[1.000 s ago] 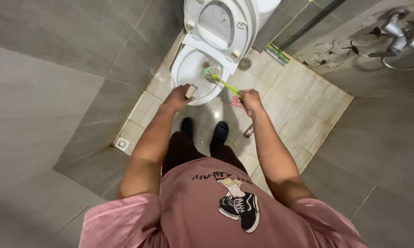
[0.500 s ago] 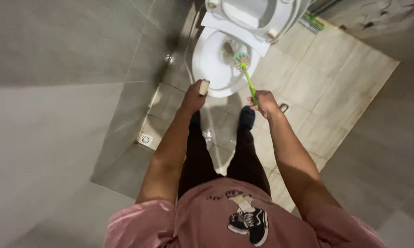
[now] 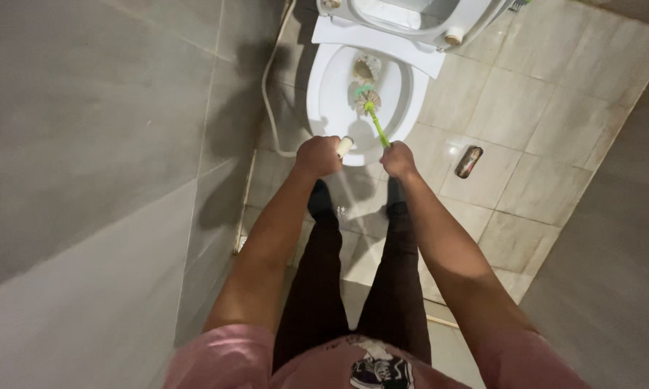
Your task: The person cleans the interior of a toilet bowl using a long-handled brush, then uses a smaller brush and a container of water to scrub the floor tiles nearby.
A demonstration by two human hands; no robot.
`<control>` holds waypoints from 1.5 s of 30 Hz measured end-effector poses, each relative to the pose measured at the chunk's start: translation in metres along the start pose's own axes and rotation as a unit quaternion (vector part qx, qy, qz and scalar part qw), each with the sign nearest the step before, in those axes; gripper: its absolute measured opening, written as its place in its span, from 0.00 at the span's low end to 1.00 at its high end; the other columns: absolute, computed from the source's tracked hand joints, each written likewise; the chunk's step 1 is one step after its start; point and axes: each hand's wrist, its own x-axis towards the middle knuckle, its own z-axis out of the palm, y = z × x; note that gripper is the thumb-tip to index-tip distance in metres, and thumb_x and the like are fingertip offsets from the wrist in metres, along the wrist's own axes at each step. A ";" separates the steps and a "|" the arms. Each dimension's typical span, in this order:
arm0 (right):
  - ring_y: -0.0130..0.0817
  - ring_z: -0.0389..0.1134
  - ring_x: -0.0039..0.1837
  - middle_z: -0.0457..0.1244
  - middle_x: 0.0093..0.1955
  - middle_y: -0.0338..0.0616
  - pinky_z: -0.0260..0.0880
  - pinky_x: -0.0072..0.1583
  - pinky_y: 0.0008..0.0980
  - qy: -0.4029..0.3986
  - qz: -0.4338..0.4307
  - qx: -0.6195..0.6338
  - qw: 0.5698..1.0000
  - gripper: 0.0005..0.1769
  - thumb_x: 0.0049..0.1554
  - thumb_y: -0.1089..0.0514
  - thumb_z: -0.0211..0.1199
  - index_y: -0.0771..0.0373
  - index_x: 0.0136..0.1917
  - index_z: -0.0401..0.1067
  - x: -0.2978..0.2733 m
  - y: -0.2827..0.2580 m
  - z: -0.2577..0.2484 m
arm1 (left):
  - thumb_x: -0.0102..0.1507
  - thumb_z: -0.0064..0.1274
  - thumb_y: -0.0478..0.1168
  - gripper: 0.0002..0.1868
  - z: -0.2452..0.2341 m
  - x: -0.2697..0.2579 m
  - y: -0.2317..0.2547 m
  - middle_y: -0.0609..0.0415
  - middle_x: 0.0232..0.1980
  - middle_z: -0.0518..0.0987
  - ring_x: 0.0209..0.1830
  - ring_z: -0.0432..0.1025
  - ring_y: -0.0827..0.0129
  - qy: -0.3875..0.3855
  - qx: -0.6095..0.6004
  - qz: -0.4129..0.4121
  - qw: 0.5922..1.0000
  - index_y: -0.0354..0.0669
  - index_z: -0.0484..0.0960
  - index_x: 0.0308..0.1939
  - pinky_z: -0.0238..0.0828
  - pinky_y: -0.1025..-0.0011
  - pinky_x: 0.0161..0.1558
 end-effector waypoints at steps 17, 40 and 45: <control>0.46 0.72 0.34 0.67 0.36 0.58 0.76 0.35 0.40 -0.069 0.204 0.494 0.843 0.14 0.62 0.63 0.53 0.80 0.42 0.70 0.113 -0.027 0.033 | 0.56 0.53 0.43 0.13 0.018 0.046 -0.002 0.45 0.43 0.84 0.47 0.78 0.49 -0.068 0.052 -0.008 0.996 0.48 0.85 0.43 0.75 0.53 0.50; 0.65 0.68 0.59 0.67 0.52 0.71 0.68 0.61 0.54 -0.029 0.046 0.007 0.999 0.19 0.55 0.64 0.52 0.73 0.59 0.67 0.026 -0.072 0.005 | 0.56 0.56 0.42 0.12 0.032 0.099 -0.033 0.42 0.44 0.84 0.47 0.79 0.49 -0.052 0.039 -0.119 0.991 0.43 0.86 0.40 0.76 0.55 0.48; 0.67 0.69 0.57 0.68 0.48 0.70 0.69 0.61 0.54 0.015 -0.005 -0.006 1.000 0.19 0.55 0.65 0.50 0.73 0.58 0.69 0.076 -0.062 0.023 | 0.56 0.55 0.41 0.12 0.034 0.105 -0.046 0.42 0.45 0.84 0.48 0.79 0.50 -0.045 0.044 -0.121 0.991 0.44 0.86 0.41 0.77 0.55 0.49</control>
